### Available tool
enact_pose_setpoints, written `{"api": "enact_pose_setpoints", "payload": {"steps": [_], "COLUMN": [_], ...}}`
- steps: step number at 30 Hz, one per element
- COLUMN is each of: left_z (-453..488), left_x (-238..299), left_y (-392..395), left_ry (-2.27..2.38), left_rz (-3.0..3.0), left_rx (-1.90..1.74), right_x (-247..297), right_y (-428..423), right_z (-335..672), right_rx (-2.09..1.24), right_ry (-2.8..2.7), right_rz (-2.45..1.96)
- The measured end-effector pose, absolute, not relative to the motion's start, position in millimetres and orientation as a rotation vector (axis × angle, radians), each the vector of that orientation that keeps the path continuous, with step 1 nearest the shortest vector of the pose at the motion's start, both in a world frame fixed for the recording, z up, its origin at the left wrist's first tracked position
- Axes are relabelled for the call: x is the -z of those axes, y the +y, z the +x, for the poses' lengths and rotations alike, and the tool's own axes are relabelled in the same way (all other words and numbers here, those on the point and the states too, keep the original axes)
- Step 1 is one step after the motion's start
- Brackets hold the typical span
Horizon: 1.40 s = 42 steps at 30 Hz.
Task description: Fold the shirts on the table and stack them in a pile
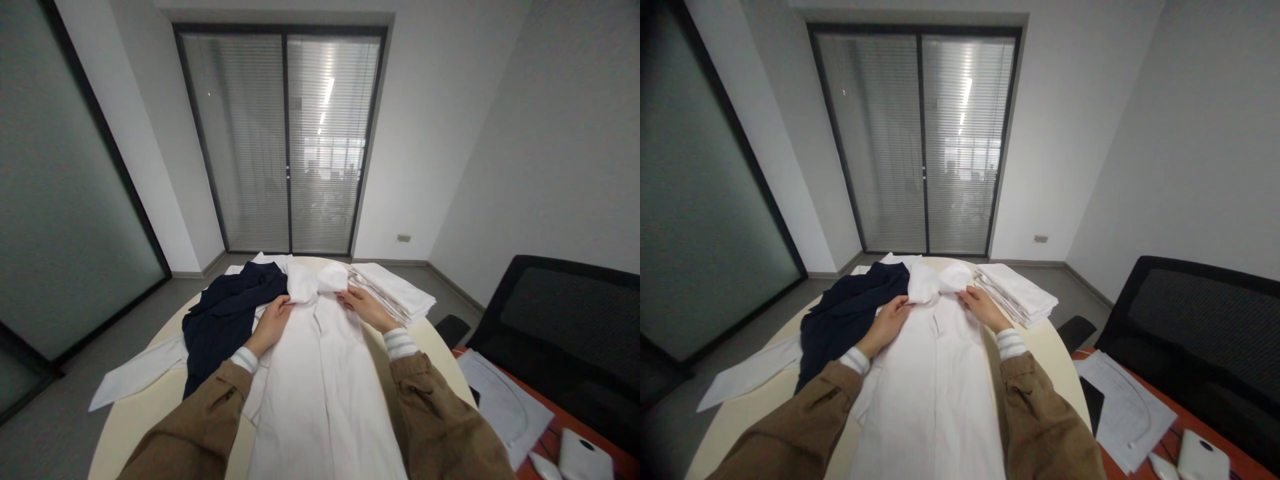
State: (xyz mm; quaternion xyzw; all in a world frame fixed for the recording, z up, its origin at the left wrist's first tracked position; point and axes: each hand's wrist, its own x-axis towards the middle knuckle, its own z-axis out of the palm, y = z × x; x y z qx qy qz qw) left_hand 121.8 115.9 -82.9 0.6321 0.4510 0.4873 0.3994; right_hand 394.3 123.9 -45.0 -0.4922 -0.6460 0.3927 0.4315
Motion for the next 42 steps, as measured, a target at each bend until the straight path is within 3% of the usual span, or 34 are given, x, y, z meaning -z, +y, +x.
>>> {"api": "enact_pose_setpoints", "payload": {"steps": [10,19,24,29,36,42], "left_z": [127,127,130,130,130,129], "left_x": [80,91,106,108,111,116], "left_y": [112,118,121,120,121,123], "left_ry": [0.93,0.872,0.833,0.856,0.831,0.85], "left_rz": [1.519,1.44,1.478,1.53,1.548,1.591], "left_rx": [-1.423,-1.341,-1.269,-1.217,-1.236,-1.231], "right_x": [42,48,81,98,93,93], "right_y": [121,122,136,133,117,116], "right_z": [406,391,377,373,365,361], "right_rx": [-1.017,-1.344,-1.211,-0.875,-0.383,-0.416], "right_ry": [-1.634,-1.403,-1.382,-1.414,-2.341,-2.414], "right_rz": [-1.173,-0.9,-0.876,-0.968,-0.984,-1.109]}}
